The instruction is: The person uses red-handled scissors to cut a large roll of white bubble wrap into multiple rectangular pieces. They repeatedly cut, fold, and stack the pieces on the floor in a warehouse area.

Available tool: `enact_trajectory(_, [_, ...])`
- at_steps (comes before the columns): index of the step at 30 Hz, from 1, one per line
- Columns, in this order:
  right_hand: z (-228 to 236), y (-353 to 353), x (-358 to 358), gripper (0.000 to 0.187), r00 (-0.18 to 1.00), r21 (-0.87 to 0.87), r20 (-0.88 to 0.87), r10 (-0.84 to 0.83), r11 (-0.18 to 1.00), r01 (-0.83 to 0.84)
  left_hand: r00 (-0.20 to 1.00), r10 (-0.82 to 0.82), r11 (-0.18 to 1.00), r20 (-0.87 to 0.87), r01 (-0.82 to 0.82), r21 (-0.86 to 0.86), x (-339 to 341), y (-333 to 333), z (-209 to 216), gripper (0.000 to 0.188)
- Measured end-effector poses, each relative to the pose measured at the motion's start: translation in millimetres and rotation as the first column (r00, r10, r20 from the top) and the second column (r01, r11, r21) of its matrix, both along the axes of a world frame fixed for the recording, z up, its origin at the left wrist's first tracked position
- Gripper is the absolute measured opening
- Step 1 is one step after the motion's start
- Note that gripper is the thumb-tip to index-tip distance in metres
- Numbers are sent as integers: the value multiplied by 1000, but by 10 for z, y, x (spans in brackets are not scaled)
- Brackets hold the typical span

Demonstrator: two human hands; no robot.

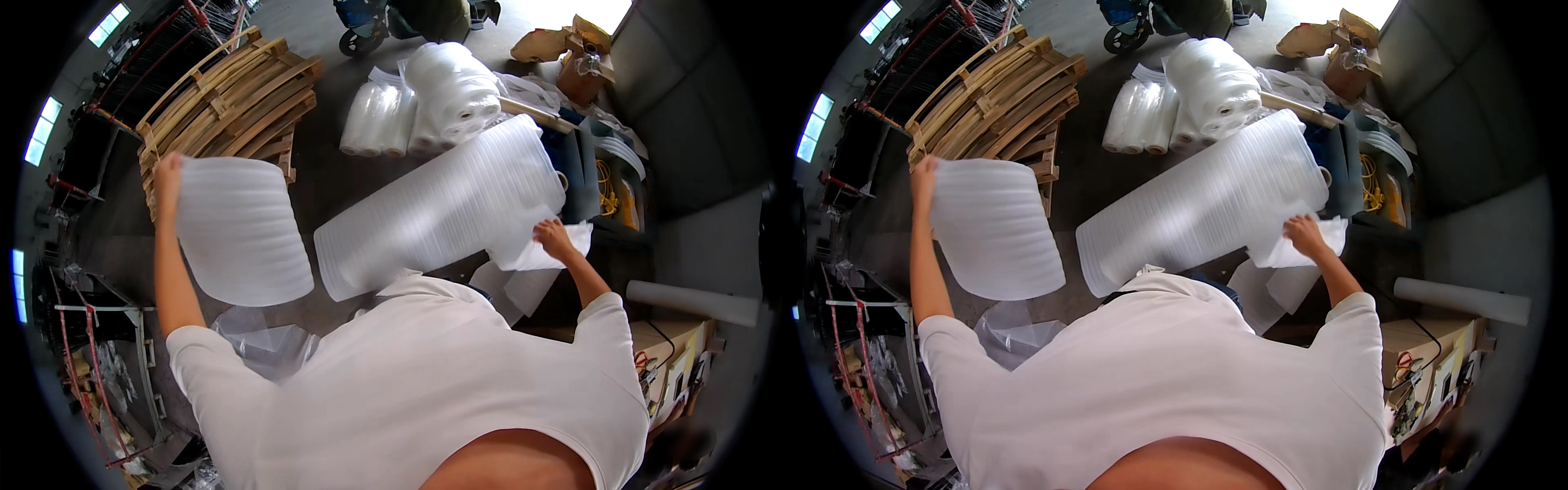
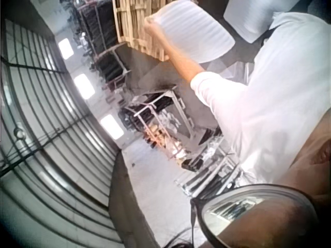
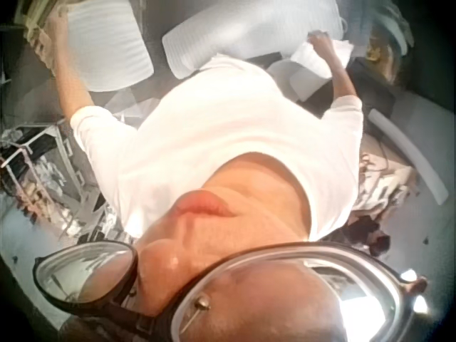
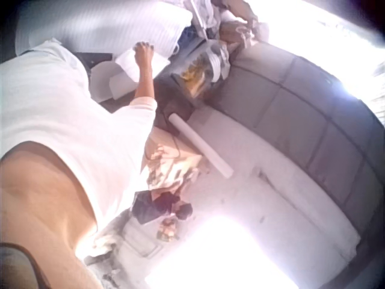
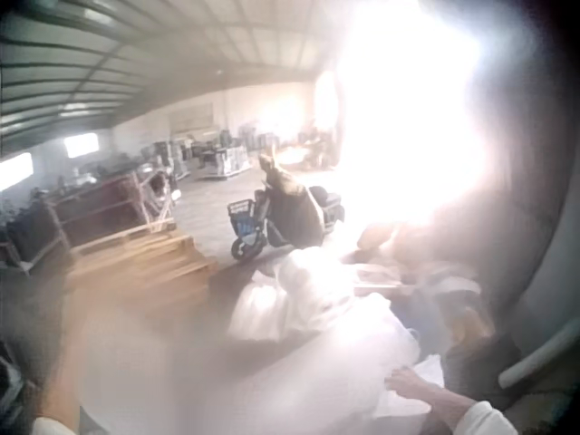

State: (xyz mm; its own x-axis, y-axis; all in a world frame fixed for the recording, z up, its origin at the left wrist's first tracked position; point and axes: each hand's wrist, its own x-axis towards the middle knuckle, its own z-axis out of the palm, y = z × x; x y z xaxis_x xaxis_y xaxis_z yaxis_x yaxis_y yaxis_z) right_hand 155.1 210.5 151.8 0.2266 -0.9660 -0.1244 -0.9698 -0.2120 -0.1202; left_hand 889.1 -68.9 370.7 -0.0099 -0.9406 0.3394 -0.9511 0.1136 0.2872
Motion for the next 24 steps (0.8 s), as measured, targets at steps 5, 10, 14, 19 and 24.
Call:
enact_trajectory(5, [1129,-1127,1141,8,915,-319,244,321,918,-237,722,-593,768,-357,640,18,-2213,-29,-311,18])
enact_trajectory(10, [1794,-1607,2248,15,648,-324,645,404,913,-247,643,-672,679,-366,733,43,-3419,473,-156,20])
enact_trajectory(14, [1679,-1647,1952,20,597,-307,768,232,951,25,672,-521,636,-526,717,285,-3141,545,-63,16])
enact_trajectory(19, [1773,-1526,1995,22,856,-667,402,325,745,30,721,-494,559,-486,692,457,-2723,462,-279,20])
enact_trajectory(24, [2121,-1427,2381,14,892,-717,20,452,628,-302,759,-617,645,-207,639,419,-3062,715,7,17])
